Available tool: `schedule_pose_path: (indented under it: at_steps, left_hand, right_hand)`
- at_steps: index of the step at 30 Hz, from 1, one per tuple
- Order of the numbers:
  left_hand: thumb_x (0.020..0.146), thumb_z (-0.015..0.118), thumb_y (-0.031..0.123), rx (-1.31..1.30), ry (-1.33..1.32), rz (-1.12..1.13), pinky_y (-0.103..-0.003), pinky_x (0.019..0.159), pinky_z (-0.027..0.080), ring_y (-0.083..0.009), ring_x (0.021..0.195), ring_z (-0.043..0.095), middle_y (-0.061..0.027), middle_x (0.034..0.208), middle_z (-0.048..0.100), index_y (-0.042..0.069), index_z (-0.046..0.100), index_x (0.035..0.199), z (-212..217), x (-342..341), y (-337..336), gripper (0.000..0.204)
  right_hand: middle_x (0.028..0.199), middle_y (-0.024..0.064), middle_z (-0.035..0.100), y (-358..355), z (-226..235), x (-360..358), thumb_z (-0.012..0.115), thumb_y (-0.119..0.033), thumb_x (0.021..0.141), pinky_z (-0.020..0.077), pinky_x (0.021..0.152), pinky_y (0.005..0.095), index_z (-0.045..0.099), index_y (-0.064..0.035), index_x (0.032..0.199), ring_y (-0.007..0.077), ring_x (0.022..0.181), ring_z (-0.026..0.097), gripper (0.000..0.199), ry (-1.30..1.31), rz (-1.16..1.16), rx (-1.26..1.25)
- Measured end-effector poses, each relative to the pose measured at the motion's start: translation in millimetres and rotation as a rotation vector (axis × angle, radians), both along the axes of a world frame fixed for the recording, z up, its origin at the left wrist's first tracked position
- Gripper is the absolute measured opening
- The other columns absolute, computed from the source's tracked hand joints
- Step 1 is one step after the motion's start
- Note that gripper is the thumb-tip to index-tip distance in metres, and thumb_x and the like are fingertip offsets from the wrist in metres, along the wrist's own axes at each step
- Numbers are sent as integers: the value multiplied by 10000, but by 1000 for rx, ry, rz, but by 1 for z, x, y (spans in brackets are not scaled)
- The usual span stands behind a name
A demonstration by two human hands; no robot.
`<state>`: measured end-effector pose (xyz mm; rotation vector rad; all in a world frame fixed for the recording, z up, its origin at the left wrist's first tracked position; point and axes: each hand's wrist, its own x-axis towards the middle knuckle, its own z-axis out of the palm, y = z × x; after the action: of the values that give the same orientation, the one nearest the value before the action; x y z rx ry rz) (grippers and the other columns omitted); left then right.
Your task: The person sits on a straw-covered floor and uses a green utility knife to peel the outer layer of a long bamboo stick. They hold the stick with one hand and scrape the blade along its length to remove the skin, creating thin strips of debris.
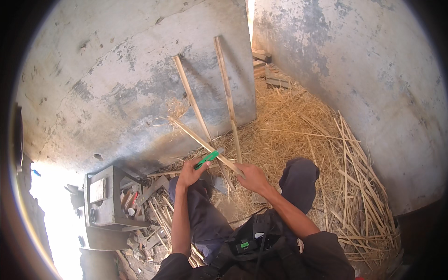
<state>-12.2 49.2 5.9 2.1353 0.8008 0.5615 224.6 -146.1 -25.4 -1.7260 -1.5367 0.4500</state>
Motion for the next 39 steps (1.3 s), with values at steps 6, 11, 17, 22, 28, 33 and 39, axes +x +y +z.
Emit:
schedule_pose_path:
  at_steps: [6,11,17,22,28,33,39]
  left_hand:
    - [1041,830,411,-2,-1,-18,-371,661,462,-156,681,484,-85,687,542,15,833,1090,9,2,-3,399]
    - [1042,826,426,-71,107,-56,-376,686,478,-151,718,541,-80,726,624,44,854,1111,8,2,-5,389]
    - [1052,812,393,-38,-1,74,-367,667,513,-177,643,586,-86,688,644,30,830,1108,2,2,0,368]
    - [1088,775,350,69,-122,219,-373,660,500,-147,651,564,-57,684,636,2,777,1024,-5,3,4,354]
    - [1125,719,288,-34,-176,187,-373,679,504,-162,669,578,-66,707,627,13,745,1097,-7,2,4,277]
    - [1130,703,290,115,-139,132,-410,690,511,-266,665,621,-125,729,638,28,735,1108,-7,5,5,265]
    - [1130,702,282,224,-288,161,-427,734,520,-308,733,642,-174,827,686,-4,744,1192,-17,8,9,296]
  right_hand:
    - [1024,207,748,-1,1,0,707,-126,933,599,826,506,735,-115,1426,422,910,743,495,-9,-5,-9]
    - [1031,203,751,-1,1,-1,706,-130,937,601,831,505,731,-125,1439,421,916,745,503,-16,-1,-2]
    - [1073,200,757,0,2,0,713,-143,940,603,842,498,726,-131,1453,419,930,747,514,7,-11,-39]
    - [1086,198,759,-2,1,1,725,-148,938,607,842,490,728,-126,1449,410,933,750,512,-9,-2,-10]
    - [1067,195,748,-2,5,-2,733,-153,938,608,838,488,729,-125,1447,405,918,748,510,-2,0,-32]
    - [1075,193,748,-1,4,-1,731,-144,934,607,837,488,728,-125,1450,406,915,746,516,-1,5,-29]
    - [1193,214,777,0,5,0,735,-165,935,627,902,523,716,-129,1453,440,1021,758,520,7,14,-70]
